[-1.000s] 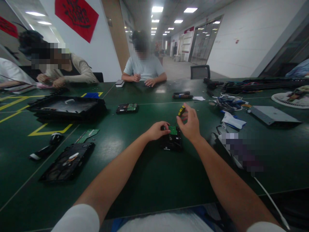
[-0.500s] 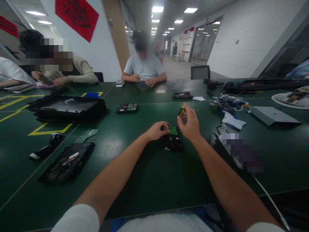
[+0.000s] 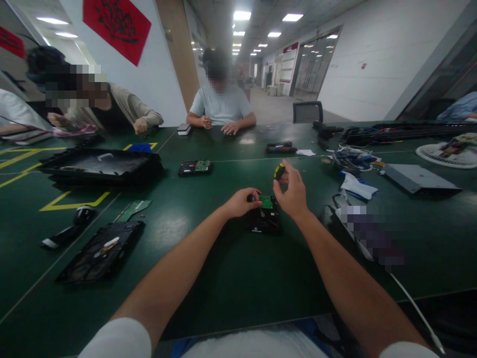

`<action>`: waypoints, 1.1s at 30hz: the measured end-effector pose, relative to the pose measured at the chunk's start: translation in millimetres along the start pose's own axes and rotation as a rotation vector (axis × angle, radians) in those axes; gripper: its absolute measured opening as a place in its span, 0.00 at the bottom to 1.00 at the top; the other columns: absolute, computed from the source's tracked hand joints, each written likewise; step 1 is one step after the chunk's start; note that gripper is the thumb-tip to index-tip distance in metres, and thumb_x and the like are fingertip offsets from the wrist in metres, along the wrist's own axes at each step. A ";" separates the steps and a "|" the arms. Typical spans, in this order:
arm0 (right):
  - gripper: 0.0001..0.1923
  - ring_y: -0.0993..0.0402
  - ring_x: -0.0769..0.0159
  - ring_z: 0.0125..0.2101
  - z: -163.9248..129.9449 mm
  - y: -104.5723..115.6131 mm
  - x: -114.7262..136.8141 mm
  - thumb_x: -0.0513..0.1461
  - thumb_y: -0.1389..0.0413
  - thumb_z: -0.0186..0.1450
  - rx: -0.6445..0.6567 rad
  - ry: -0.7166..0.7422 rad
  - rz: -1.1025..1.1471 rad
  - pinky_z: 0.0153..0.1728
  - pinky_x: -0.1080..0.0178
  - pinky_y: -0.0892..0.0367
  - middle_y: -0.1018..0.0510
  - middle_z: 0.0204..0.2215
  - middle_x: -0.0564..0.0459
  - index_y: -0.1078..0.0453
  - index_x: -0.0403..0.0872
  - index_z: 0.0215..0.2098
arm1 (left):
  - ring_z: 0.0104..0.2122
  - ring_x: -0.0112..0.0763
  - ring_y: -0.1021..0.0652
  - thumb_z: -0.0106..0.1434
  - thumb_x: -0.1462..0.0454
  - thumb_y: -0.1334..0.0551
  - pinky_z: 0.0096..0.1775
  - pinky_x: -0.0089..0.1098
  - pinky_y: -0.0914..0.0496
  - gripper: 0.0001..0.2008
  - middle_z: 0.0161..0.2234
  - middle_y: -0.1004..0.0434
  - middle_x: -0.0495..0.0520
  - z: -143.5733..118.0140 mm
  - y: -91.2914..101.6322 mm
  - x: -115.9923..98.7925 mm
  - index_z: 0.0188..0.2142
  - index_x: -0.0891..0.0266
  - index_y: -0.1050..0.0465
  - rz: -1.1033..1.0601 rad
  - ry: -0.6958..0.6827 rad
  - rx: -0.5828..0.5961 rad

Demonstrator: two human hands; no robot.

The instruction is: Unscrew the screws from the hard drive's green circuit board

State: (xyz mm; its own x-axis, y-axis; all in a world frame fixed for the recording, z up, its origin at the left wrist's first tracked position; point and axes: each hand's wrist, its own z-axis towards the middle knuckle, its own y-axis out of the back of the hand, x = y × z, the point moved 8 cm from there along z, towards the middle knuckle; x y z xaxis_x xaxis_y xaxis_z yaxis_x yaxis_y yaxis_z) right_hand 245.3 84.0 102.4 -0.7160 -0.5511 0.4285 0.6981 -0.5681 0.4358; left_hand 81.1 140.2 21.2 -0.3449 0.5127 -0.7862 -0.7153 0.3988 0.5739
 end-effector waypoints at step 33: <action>0.32 0.24 0.58 0.39 0.5 2.4 2.9 0.38 0.43 0.67 -0.020 0.014 -0.022 0.41 0.50 0.22 0.29 0.50 0.44 0.44 0.52 0.68 | 0.53 0.42 0.24 0.62 0.60 0.32 0.59 0.44 0.35 0.07 0.55 0.23 0.56 -0.5 0.2 0.8 0.33 0.60 0.26 0.002 -0.001 0.002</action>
State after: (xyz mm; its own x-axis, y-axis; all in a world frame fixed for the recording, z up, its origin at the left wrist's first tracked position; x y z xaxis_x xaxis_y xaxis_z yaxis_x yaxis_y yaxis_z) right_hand 244.9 81.4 105.1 -0.7310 -0.5468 0.4082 0.6823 -0.5921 0.4288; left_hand 80.4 140.3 20.5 -0.3460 0.5144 -0.7846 -0.7130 0.3995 0.5763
